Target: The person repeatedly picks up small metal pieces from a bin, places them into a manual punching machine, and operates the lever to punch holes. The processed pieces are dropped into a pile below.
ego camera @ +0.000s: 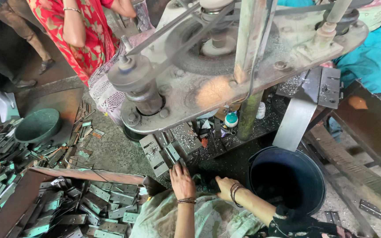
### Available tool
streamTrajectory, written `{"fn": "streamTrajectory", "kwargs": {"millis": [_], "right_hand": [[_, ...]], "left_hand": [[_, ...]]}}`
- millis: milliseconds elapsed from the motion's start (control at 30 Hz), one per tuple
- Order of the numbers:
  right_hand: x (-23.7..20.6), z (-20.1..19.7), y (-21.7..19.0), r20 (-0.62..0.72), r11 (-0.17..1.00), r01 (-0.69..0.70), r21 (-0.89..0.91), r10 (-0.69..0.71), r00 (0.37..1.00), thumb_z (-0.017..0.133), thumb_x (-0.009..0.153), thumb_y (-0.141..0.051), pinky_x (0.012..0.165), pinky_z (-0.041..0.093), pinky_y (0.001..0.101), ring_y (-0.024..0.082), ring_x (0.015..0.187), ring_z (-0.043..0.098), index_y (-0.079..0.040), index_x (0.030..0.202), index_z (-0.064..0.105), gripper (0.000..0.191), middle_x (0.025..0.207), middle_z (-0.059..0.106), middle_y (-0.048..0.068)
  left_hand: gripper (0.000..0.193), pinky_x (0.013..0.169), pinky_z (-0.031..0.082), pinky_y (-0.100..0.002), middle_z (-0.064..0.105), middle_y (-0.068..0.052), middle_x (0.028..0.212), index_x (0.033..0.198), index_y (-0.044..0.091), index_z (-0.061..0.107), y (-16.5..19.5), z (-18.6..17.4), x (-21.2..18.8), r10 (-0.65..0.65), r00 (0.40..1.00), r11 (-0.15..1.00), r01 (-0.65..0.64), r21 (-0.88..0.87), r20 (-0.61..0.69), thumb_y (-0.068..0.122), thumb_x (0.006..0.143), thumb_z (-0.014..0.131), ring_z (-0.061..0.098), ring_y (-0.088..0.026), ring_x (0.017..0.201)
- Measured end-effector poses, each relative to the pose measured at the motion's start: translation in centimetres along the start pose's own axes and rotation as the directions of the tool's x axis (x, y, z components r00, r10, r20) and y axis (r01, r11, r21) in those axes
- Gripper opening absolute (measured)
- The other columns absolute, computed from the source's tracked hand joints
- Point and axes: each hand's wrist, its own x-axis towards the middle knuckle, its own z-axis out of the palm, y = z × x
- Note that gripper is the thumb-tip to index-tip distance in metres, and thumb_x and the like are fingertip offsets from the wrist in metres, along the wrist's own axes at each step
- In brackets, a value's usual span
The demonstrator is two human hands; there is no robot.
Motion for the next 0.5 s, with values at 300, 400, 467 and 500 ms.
{"fn": "streamTrajectory", "kwargs": {"millis": [300,400,467,500], "right_hand": [[0.0,-0.6,0.0,0.033,1.0,-0.028,-0.01,0.029,0.999,0.074,0.085,-0.027,0.095,0.055,0.0503,0.044,0.107,0.068,0.0,0.129,0.049,0.058,0.108,0.069,0.028],[0.3,-0.6,0.1,0.033,0.999,-0.03,-0.012,0.03,0.999,0.074,0.085,-0.028,0.095,0.055,0.0498,0.043,0.108,0.068,-0.001,0.128,0.05,0.056,0.108,0.07,0.027],[0.5,-0.5,0.1,0.035,0.999,-0.037,-0.022,0.038,0.999,0.074,0.084,-0.028,0.094,0.056,0.0494,0.043,0.108,0.068,-0.002,0.127,0.05,0.056,0.109,0.07,0.025],[0.6,-0.5,0.1,0.039,0.998,-0.046,-0.035,0.047,0.998,0.074,0.084,-0.028,0.094,0.056,0.0493,0.042,0.108,0.068,-0.003,0.128,0.049,0.057,0.109,0.07,0.025]], "left_hand": [[0.061,0.117,0.033,-0.049,0.047,-0.016,0.146,0.148,0.003,0.049,-0.6,-0.1,0.1,0.142,0.99,0.989,-0.141,0.044,-0.005,0.009,0.088,0.05,0.044,-0.039,0.135],[0.058,0.118,0.033,-0.05,0.045,-0.015,0.148,0.146,0.005,0.05,-0.9,0.1,0.4,0.16,0.986,0.987,-0.16,0.005,0.042,0.011,0.088,0.05,0.043,-0.038,0.135],[0.056,0.118,0.034,-0.05,0.045,-0.015,0.149,0.144,0.006,0.052,-1.2,0.2,0.6,0.171,0.983,0.985,-0.17,-0.023,0.061,0.012,0.088,0.051,0.043,-0.038,0.135],[0.056,0.117,0.035,-0.049,0.045,-0.014,0.149,0.144,0.007,0.053,-1.3,0.3,0.9,0.174,0.983,0.984,-0.173,-0.031,0.055,0.012,0.088,0.051,0.044,-0.038,0.135]]}}
